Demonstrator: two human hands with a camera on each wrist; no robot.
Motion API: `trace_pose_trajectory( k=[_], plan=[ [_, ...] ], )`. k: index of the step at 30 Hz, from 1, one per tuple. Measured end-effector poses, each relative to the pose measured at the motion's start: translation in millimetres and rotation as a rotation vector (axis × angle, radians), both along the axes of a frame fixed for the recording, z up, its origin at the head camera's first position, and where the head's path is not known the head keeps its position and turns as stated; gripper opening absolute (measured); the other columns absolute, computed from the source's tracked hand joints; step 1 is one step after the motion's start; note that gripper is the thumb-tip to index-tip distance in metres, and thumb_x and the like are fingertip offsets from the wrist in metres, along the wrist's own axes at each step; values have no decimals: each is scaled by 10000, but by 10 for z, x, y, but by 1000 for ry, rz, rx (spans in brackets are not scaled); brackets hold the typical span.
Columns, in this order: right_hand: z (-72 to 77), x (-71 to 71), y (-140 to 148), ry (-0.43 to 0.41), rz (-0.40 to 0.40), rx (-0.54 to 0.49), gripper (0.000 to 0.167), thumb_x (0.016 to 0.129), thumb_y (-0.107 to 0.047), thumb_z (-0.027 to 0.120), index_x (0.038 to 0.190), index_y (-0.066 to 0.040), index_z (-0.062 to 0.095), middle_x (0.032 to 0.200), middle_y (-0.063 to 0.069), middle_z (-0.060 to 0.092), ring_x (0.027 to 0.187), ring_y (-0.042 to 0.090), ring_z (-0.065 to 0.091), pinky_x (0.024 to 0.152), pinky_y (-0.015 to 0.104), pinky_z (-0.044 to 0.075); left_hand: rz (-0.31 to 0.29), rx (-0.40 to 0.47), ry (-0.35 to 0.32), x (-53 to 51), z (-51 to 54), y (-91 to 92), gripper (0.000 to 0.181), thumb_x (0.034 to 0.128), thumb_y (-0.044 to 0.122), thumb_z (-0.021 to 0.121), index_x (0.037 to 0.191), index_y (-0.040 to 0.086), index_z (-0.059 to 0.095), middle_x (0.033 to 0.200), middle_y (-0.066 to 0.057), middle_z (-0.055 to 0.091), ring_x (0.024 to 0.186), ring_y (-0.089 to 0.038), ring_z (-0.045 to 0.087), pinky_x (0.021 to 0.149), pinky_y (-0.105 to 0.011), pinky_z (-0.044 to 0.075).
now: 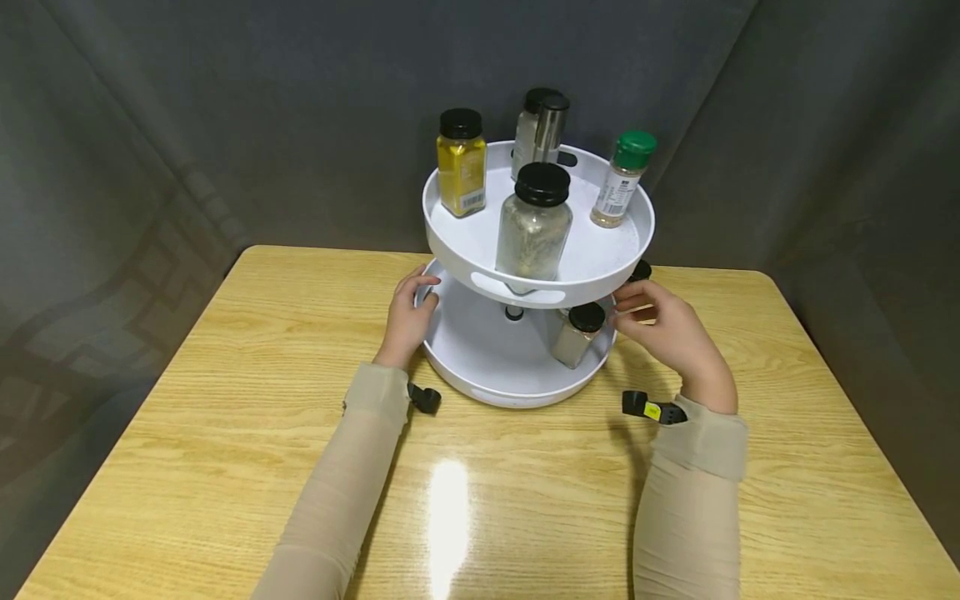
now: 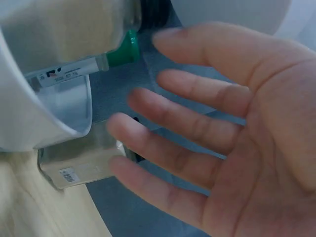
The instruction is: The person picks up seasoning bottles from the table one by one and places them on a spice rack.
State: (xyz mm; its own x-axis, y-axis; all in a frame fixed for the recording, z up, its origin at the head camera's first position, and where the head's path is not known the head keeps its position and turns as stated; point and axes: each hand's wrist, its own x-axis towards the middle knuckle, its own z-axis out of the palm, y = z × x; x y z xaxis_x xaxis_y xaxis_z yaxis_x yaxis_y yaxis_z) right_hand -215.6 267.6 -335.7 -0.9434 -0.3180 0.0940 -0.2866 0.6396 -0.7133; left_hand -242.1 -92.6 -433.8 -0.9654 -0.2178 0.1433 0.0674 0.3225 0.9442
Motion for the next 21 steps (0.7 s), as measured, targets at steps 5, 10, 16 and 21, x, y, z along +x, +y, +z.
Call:
trace_pose_trajectory(
  k=[5,10,16,21],
  plan=[
    [-36,-25,-3,34,-108,-16,391,992,-183,625,1310,31,546,1262,263,607,1154,464,575,925,549,507,3,-2,6,-5,-12,-5,262,990,42,539,1225,-6,646,1597,-99,386,1507,-286,277,1250,-372,190],
    [-93,-66,-28,81,-230,-74,423,988,-187,615,1337,42,544,1292,276,596,1171,476,575,963,579,504,4,1,23,-12,-7,-1,267,981,44,541,1219,-12,651,1583,-114,403,1496,-288,300,1244,-358,206],
    [-174,-127,-61,157,-362,-135,394,956,-96,602,1312,67,562,1316,251,585,1177,415,593,995,525,514,7,3,20,-18,-14,2,271,975,40,542,1216,-16,651,1583,-114,402,1494,-289,305,1242,-352,211],
    [-258,-189,-98,174,-510,-214,431,929,-76,627,1334,54,555,1312,207,572,1136,349,614,911,307,535,6,4,22,-10,-11,0,263,978,41,542,1212,-13,650,1585,-111,400,1495,-287,303,1242,-349,214]
  ],
)
